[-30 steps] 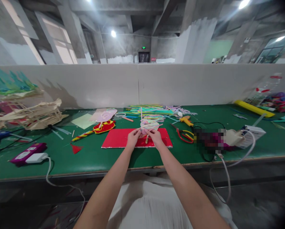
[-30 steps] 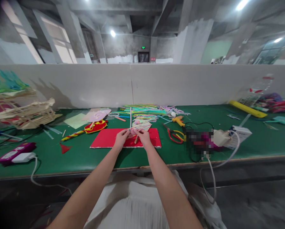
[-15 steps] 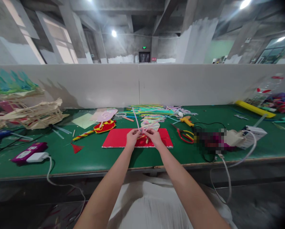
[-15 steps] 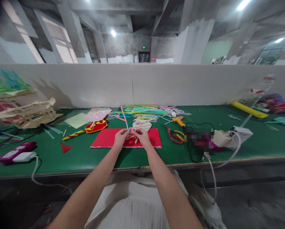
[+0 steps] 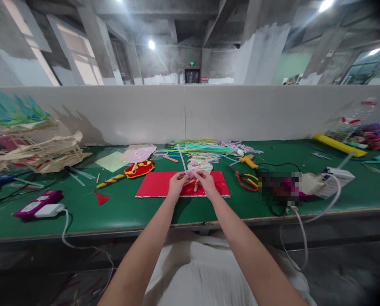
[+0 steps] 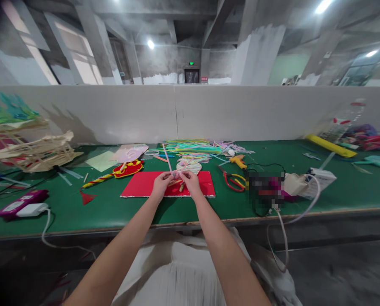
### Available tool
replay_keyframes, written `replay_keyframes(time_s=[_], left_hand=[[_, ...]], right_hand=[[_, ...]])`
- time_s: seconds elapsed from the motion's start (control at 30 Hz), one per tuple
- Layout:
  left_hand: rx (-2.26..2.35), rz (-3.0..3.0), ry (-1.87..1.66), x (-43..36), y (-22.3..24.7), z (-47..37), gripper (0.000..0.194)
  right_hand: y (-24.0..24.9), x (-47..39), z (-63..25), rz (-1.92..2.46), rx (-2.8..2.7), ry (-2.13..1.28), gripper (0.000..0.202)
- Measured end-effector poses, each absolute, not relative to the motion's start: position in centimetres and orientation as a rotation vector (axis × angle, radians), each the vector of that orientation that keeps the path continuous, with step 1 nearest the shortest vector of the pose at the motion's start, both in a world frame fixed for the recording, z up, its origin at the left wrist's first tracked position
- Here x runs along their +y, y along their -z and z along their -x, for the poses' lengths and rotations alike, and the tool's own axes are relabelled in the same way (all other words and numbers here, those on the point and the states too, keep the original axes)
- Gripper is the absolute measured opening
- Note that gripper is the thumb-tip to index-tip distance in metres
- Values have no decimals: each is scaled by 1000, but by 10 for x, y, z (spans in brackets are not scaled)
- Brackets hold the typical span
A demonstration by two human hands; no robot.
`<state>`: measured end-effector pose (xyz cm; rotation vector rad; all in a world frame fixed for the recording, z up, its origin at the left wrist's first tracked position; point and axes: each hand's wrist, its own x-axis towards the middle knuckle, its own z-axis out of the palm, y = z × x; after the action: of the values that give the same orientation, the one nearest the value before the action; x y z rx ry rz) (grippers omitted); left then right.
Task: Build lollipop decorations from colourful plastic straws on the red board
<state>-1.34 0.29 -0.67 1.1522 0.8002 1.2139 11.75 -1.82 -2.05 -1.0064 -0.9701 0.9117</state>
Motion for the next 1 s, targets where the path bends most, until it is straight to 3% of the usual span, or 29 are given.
replay_keyframes(time_s=[0.67,1.0], left_hand=[[833,-1055,-1312,10,13,14,33],[828,-1159,-1252,3,7,13,34]], right_hand=[[12,-28,-113,983,-1043,-1022,27],[24,-18,-117,1041,-1037,-862,27]])
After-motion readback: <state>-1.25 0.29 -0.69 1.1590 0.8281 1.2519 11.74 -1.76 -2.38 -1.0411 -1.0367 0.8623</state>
